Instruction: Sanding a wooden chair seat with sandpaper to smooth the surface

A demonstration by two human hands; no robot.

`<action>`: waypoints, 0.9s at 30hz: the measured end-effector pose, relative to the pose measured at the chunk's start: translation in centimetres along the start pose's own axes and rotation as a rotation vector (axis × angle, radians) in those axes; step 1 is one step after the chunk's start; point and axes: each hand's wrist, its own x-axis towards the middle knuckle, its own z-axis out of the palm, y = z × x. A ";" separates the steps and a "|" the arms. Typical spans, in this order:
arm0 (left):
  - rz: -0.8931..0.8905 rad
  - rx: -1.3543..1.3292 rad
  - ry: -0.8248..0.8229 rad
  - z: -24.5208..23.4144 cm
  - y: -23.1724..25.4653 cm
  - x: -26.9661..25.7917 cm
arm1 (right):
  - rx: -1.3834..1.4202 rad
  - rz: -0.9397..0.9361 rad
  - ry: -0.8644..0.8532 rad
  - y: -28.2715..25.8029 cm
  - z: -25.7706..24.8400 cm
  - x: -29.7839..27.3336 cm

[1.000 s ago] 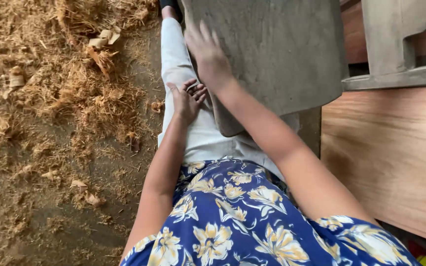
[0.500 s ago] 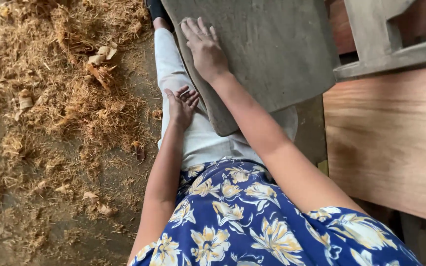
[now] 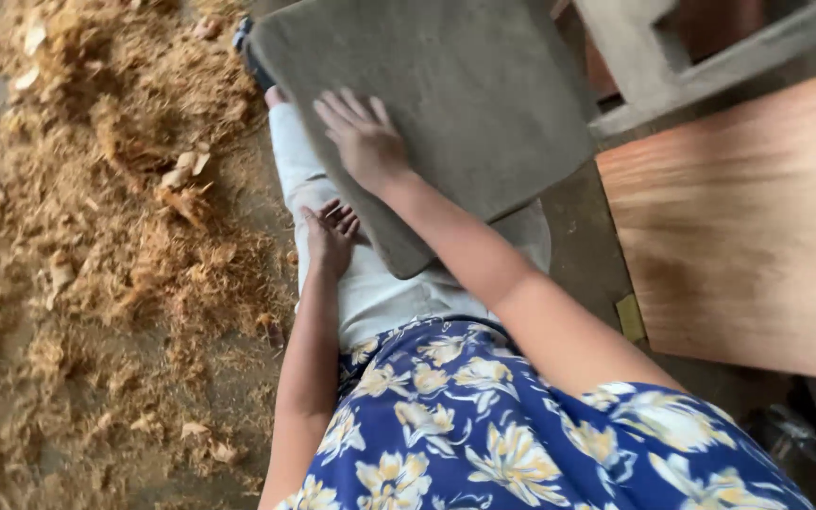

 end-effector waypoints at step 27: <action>0.267 0.660 0.151 14.1 2.0 -11.3 | 0.092 0.019 -0.112 3.4 -9.0 -14.6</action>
